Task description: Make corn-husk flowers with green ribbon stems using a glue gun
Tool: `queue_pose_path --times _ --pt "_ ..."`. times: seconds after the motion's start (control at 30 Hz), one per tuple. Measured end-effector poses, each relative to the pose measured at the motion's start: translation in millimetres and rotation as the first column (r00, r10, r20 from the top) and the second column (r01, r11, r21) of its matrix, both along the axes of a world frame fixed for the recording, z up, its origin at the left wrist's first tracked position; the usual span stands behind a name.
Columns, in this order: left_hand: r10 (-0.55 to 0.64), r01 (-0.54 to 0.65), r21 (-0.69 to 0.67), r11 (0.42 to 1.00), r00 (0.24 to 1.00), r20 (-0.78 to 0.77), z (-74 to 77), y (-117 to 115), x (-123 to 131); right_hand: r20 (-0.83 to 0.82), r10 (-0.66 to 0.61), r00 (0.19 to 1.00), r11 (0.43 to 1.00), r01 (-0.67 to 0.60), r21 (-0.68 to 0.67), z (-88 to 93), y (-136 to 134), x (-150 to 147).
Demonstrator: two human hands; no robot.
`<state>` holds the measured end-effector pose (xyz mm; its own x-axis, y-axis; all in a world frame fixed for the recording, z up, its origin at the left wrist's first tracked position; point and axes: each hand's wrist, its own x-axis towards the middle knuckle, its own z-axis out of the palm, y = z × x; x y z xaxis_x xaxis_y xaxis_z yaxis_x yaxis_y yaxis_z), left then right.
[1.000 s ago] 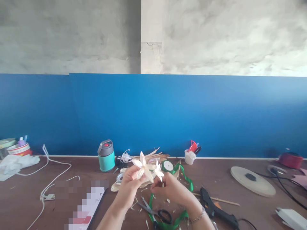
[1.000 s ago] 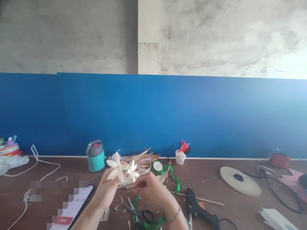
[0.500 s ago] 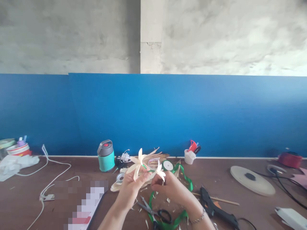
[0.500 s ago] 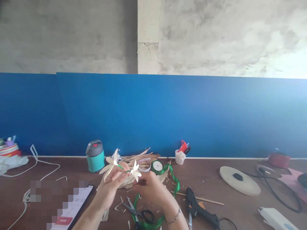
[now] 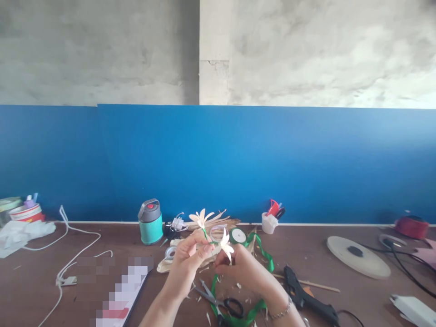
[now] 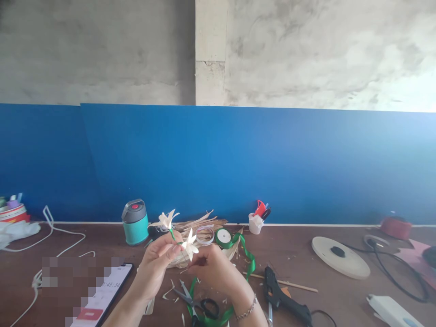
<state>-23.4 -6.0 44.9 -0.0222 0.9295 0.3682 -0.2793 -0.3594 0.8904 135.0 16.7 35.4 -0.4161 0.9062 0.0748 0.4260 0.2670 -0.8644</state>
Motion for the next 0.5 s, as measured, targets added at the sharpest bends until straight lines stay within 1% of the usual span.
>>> queue_pose_path --times 0.07,0.23,0.4,0.5 --pt "-0.004 0.004 0.002 1.0 1.0 0.007 0.8 -0.7 0.8 0.009 -0.005 1.0 1.0 0.005 -0.01 2.5 -1.4 0.0" --pt "-0.019 0.019 0.02 1.0 1.0 0.002 -0.2 -1.2 0.8 0.021 -0.003 1.0 1.0 0.002 0.013 6.1 -2.9 -0.1" --pt "-0.008 0.009 -0.026 1.0 1.0 0.027 -1.7 -1.5 1.6 0.041 -0.028 0.999 0.999 0.027 0.016 4.0 -2.1 -0.3" --pt "-0.022 0.025 -0.058 0.998 0.998 0.057 -0.8 -2.6 3.1 0.053 -0.016 0.998 0.999 0.014 0.029 3.0 -1.5 0.1"
